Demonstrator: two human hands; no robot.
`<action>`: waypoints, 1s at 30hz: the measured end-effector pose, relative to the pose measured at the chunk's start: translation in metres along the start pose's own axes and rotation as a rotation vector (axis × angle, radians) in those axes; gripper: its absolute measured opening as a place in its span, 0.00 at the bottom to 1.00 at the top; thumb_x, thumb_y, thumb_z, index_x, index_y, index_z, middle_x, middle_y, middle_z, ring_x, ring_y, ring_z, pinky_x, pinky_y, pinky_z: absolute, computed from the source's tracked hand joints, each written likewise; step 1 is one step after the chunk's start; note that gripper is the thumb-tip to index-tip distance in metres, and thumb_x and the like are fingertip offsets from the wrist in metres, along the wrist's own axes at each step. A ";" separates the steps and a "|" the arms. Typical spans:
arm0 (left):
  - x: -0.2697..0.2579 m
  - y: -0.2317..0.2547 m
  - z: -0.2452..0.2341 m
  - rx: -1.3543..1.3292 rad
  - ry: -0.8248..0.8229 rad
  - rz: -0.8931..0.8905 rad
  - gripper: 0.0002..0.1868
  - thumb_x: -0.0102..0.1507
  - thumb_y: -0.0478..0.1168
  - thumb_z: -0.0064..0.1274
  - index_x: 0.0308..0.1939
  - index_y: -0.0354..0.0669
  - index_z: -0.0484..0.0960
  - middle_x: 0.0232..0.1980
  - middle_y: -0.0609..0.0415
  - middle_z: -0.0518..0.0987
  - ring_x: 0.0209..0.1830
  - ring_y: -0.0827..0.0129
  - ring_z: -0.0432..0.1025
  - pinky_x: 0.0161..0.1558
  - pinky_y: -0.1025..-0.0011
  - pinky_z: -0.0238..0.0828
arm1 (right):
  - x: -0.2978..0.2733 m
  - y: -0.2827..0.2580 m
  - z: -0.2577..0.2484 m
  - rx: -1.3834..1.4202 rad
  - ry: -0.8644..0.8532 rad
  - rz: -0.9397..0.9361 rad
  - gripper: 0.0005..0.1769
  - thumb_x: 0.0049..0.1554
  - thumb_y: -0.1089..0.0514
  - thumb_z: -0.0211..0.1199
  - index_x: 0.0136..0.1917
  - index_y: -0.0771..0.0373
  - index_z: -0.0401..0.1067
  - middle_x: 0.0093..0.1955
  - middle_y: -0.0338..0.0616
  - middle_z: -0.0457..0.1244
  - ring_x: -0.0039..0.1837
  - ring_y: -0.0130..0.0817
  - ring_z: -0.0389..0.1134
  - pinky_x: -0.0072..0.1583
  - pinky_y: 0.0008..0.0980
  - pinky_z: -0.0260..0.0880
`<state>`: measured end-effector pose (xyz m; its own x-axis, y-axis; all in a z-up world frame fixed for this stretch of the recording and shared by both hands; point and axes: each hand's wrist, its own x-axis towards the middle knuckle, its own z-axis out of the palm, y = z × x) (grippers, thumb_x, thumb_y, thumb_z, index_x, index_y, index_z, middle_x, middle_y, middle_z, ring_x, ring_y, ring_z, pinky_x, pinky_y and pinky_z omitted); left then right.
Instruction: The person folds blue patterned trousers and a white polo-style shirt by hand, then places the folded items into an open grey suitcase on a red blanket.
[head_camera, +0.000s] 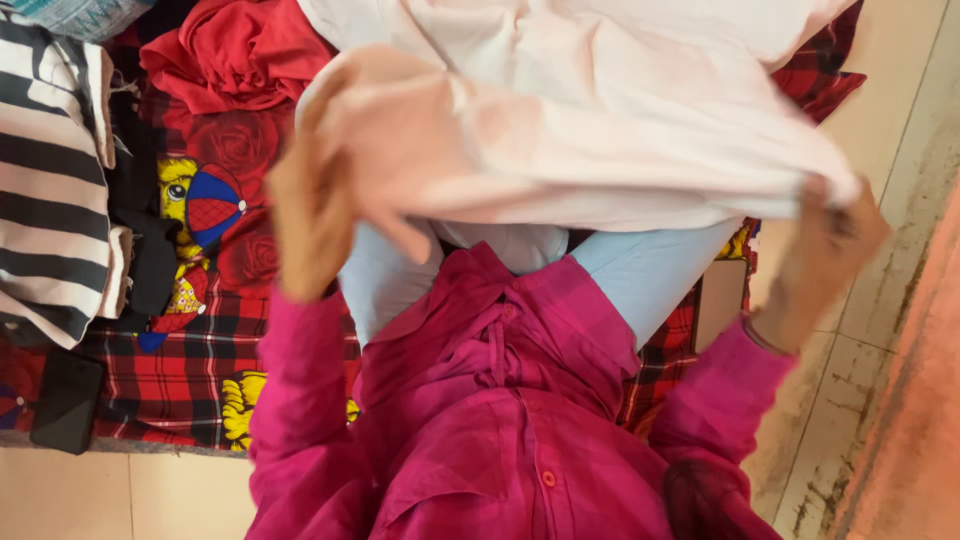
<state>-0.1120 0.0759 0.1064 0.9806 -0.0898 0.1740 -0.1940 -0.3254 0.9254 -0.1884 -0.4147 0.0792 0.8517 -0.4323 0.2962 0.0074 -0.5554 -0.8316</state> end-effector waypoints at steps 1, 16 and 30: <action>-0.008 0.011 -0.013 -0.112 0.077 -0.014 0.29 0.72 0.22 0.39 0.78 0.40 0.64 0.76 0.52 0.68 0.77 0.62 0.64 0.78 0.68 0.58 | -0.006 -0.005 -0.010 0.022 0.095 0.021 0.15 0.77 0.57 0.66 0.66 0.74 0.74 0.58 0.40 0.63 0.55 0.27 0.61 0.60 0.26 0.65; -0.190 -0.083 -0.026 0.391 -0.132 -1.052 0.19 0.69 0.43 0.51 0.57 0.33 0.85 0.39 0.44 0.84 0.37 0.71 0.76 0.43 0.71 0.69 | -0.150 0.074 -0.044 0.062 -0.580 0.695 0.31 0.52 0.56 0.72 0.63 0.77 0.69 0.57 0.53 0.69 0.56 0.35 0.69 0.57 0.36 0.71; -0.202 -0.040 -0.033 0.376 -0.292 -0.859 0.24 0.62 0.53 0.58 0.50 0.35 0.85 0.33 0.46 0.85 0.28 0.70 0.76 0.33 0.68 0.72 | -0.191 0.088 -0.133 -0.344 -0.983 1.052 0.27 0.53 0.48 0.74 0.57 0.71 0.77 0.45 0.58 0.74 0.42 0.43 0.73 0.44 0.40 0.75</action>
<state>-0.3015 0.1380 0.0449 0.7571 0.1052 -0.6448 0.5367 -0.6629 0.5220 -0.4203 -0.4752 0.0116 0.3926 -0.1684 -0.9042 -0.8259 -0.4971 -0.2660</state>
